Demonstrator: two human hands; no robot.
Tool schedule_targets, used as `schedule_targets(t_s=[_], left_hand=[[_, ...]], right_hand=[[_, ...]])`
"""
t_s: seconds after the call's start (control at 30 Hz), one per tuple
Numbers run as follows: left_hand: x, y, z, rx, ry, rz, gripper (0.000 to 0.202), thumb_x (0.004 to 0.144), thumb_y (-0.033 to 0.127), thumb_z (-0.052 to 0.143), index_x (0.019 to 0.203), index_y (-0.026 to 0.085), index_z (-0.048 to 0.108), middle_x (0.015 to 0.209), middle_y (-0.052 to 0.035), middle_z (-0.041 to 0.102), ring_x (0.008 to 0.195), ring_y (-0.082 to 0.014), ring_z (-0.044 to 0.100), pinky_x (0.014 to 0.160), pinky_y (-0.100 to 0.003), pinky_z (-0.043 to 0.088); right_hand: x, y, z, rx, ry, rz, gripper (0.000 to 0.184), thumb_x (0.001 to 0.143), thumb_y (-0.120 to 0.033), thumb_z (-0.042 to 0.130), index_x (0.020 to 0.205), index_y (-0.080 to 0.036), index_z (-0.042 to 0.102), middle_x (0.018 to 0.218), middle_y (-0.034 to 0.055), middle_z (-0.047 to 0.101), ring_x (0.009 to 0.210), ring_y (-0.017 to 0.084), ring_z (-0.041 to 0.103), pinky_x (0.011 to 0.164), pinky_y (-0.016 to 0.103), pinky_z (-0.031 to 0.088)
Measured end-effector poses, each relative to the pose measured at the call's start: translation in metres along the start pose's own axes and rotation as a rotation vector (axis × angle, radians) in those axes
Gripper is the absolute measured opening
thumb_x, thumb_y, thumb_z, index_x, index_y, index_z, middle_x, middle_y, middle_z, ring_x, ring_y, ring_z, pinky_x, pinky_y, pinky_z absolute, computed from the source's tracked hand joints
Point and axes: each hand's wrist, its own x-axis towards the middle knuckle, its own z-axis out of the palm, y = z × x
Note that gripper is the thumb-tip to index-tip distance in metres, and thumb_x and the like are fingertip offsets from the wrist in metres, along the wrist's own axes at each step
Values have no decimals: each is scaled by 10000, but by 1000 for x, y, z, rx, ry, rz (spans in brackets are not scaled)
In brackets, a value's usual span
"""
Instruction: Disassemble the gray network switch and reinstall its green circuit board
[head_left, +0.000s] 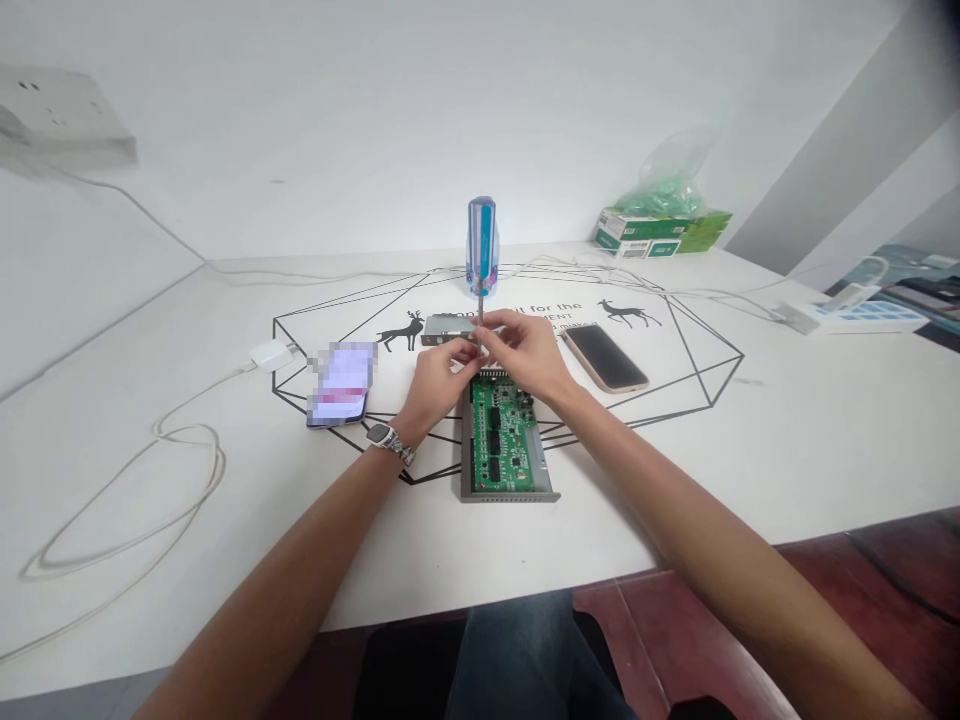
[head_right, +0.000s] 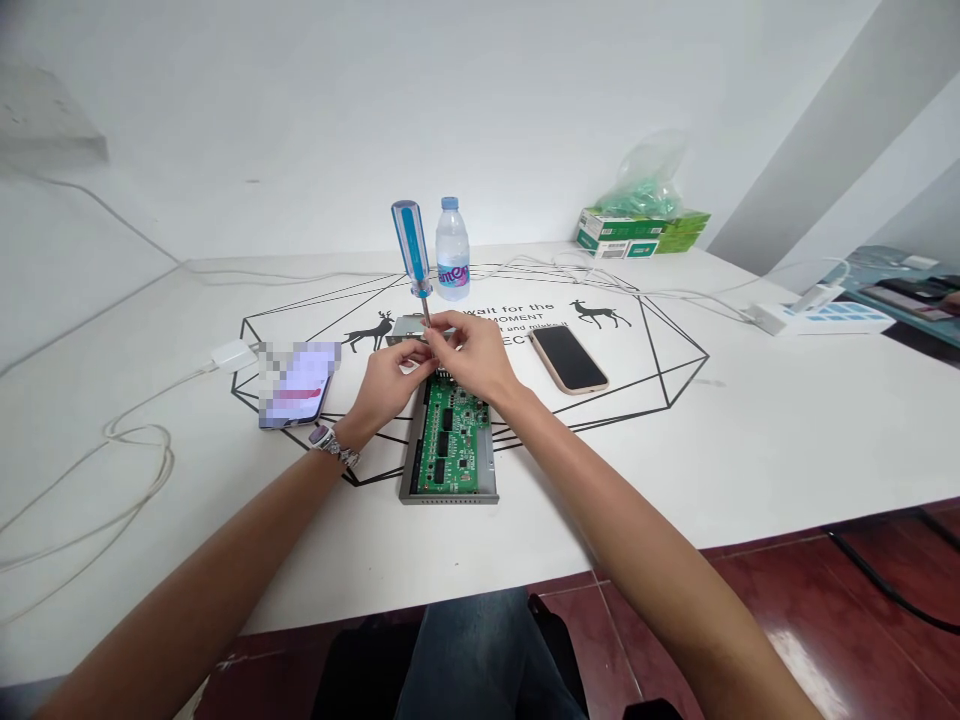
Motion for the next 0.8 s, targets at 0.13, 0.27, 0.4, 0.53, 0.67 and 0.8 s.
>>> schedule_targets(t_s=[0.13,0.27,0.4,0.53,0.67,0.8], left_hand=[[-1,-3,1,36,-22,24,199,931,358,640,892,194,746,924,-55,788,848,-210,709,851,-344,549],[-1,-4,3,99,36,36,160,902,345,682,909,193,733,963,-56,786,877,-212,706,840,-340,547],[0,0,2,41,58,3,253,903,430,695,838,187,718,843,-43,773,784,-201,697,784,-324,551],[1,1,-2,39,34,22,297,925,462,665,859,188,758,834,-39,783,786,-207,700,803,-335,555],[2,-2,-3,61,4,36,325,949,465,629,885,190,789,905,-55,807,817,-217,712,829,-347,564],[2,-4,-1,96,1,28,250,938,408,653,927,195,782,962,-63,811,857,-223,722,852,-358,558]], right_hand=[[1,1,-2,34,8,11,215,858,-341,710,949,-155,768,930,72,786,679,163,673,689,340,557],[1,-2,-2,41,28,30,202,838,-362,739,886,-165,743,848,54,763,654,158,659,660,328,544],[2,-3,-1,13,33,38,184,831,-368,754,858,-187,733,849,45,768,643,152,651,656,327,533],[3,1,0,-6,2,17,222,835,-369,746,968,-192,747,889,40,771,635,152,653,654,331,531],[5,4,0,-7,-3,7,207,856,-346,709,967,-181,765,925,54,784,679,166,667,686,344,547],[5,1,-1,20,23,41,190,841,-353,728,898,-173,750,870,54,772,654,162,648,669,344,540]])
